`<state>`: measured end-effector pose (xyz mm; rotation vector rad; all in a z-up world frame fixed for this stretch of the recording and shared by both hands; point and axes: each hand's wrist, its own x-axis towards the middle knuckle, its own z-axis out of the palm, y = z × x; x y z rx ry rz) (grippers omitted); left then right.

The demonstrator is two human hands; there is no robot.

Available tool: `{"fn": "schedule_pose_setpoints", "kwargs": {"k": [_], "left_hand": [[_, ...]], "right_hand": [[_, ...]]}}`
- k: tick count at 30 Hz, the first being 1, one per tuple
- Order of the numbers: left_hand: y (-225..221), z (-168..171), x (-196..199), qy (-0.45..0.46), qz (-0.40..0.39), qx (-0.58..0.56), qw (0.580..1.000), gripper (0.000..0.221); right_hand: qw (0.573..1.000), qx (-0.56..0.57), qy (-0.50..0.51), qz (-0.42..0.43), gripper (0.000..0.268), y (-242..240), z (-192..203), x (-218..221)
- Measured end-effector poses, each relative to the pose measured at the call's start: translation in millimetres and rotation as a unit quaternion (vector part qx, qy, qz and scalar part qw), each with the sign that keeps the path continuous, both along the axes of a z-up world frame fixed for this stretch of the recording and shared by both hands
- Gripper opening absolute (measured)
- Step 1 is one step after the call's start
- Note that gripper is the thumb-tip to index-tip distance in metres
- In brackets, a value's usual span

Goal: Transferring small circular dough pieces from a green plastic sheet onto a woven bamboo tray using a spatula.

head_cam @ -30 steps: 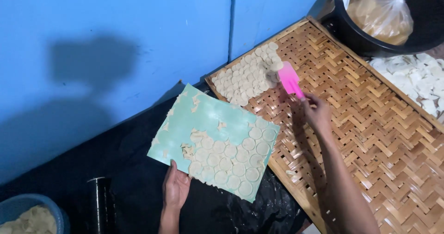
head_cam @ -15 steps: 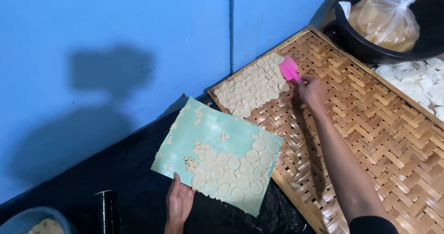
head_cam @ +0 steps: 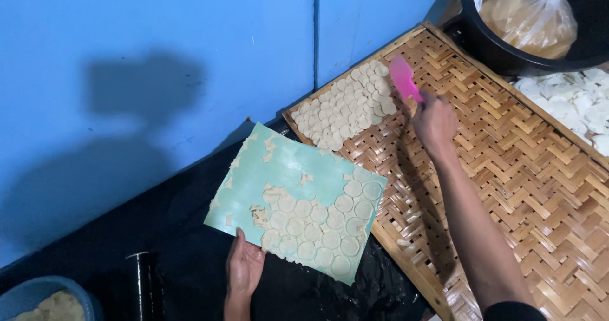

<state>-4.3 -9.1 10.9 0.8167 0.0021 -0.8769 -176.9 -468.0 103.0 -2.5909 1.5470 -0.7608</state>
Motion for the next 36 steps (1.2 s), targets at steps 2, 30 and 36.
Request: {"fn": "schedule_pose_setpoints", "kwargs": {"k": [2,30,36], "left_hand": [[1.1,2.6,-0.2,-0.004,-0.004,0.011,1.0,0.059],[13.8,-25.9,1.6,-0.011,-0.025,-0.073,0.997,0.059],[18.8,-57.2,6.6,-0.016,-0.024,-0.11,0.993,0.057]], "right_hand": [[0.997,0.035,-0.058,0.046,0.032,34.0,5.0,-19.9],[0.972,0.152,0.175,0.025,0.035,247.6,74.9,-97.1],[0.974,0.134,0.177,0.043,0.033,240.6,66.8,-97.8]]}}
